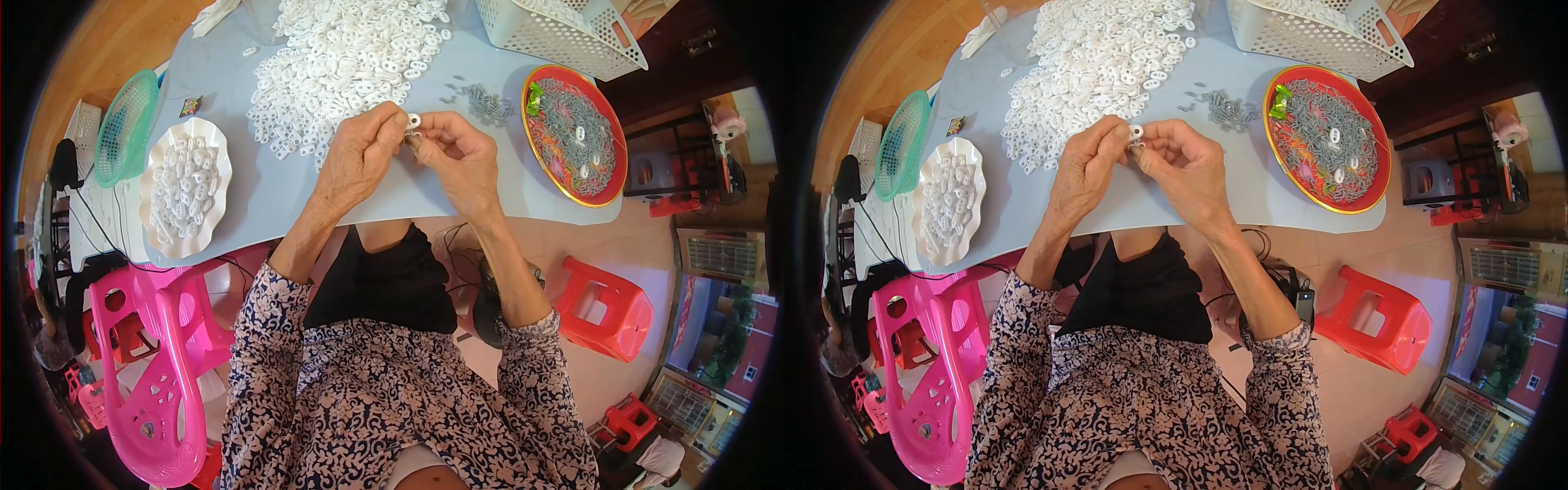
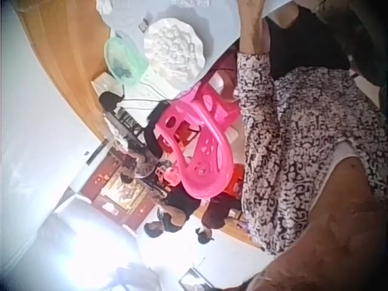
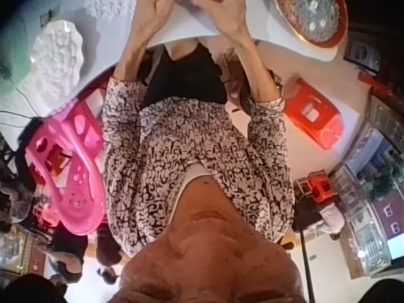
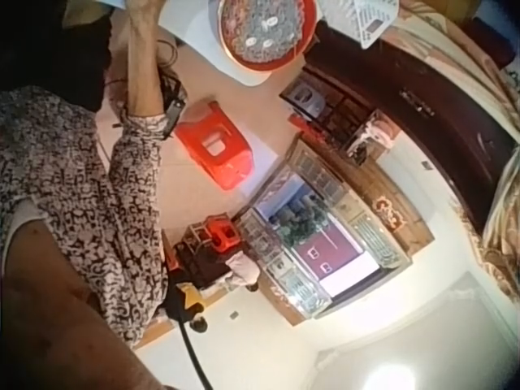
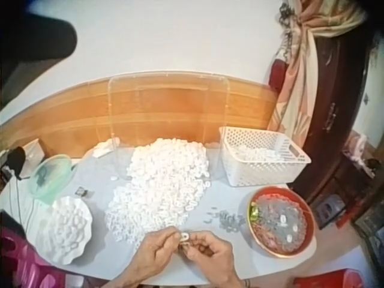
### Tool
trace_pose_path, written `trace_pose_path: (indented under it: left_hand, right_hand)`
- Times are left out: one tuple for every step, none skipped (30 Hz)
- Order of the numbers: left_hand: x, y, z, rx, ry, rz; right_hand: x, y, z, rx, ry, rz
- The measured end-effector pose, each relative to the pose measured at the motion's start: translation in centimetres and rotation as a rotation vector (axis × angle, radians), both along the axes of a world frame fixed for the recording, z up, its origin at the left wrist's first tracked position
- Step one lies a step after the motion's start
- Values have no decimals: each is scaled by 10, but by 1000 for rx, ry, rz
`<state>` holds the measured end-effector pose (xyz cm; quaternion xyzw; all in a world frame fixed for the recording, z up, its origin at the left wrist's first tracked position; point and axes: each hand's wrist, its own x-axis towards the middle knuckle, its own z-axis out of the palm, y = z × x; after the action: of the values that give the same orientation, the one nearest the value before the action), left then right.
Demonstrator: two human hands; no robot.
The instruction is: The recorder is manually inserting small metal rings into white plastic components at a workspace.
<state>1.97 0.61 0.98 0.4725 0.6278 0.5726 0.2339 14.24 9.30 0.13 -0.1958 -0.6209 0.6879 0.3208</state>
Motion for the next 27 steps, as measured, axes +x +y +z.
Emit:
trace_pose_path:
  left_hand:
    - [0,0,-1,-1,1,1]
    - [0,0,-2,13,-8,6]
    - [0,0,-2,27,-16,11]
    - [0,0,-2,27,-16,12]
    - [0,0,-2,41,3,14]
    - [0,0,-2,55,22,15]
    - [0,-1,-2,55,21,15]
    - [-1,-1,-1,25,9,-7]
    - [-2,-1,-1,-4,-3,-29]
    - [-2,-1,-1,-4,-3,-28]
    - [-2,-1,-2,5,-17,-25]
    - [-2,0,-3,15,-30,-22]
    - [-2,-1,-3,14,-30,-21]
    - [-2,-1,-3,19,-23,-16]
    - [-2,-1,-2,23,-16,-11]
    - [-2,-1,-3,21,-17,-11]
    - [-2,0,-3,38,-23,-13]
    - [-2,-1,-3,55,-29,-15]
    - [-1,0,-3,55,-30,-18]
    - [-1,0,-3,52,-20,-19]
    - [-1,1,-3,49,-11,-19]
    - [-1,0,-3,47,-10,-18]
    - [-2,0,-4,25,-11,-17]
    - [-3,0,-4,4,-11,-17]
    - [-3,0,-3,3,-11,-16]
    - [-2,-1,-3,-1,-23,-4]
    - [-2,-1,-2,-4,-35,7]
  right_hand:
    - [0,0,0,-1,1,1]
    - [1,0,0,21,-37,2]
    - [1,0,1,43,-75,3]
    - [0,0,1,43,-75,3]
    - [0,-1,3,40,-78,4]
    - [0,-1,4,38,-82,4]
    - [1,0,3,38,-82,4]
    - [2,3,1,22,-89,35]
    - [4,4,0,7,-96,66]
    - [4,4,1,7,-96,67]
    - [3,4,3,-18,-96,76]
    - [3,4,4,-44,-95,84]
    - [3,3,4,-45,-95,84]
    - [2,3,5,-39,-83,88]
    - [2,3,5,-34,-72,91]
    - [1,3,6,-36,-72,91]
    - [0,2,7,-44,-73,83]
    - [0,2,7,-52,-74,75]
    - [0,3,5,-52,-75,72]
    - [1,4,3,-39,-75,70]
    - [2,4,2,-25,-76,67]
    - [1,4,1,-27,-75,69]
    - [1,4,1,-32,-71,70]
    - [1,4,0,-38,-68,70]
    - [1,4,0,-39,-68,71]
    - [0,4,1,-58,-48,75]
    - [0,3,1,-77,-27,79]
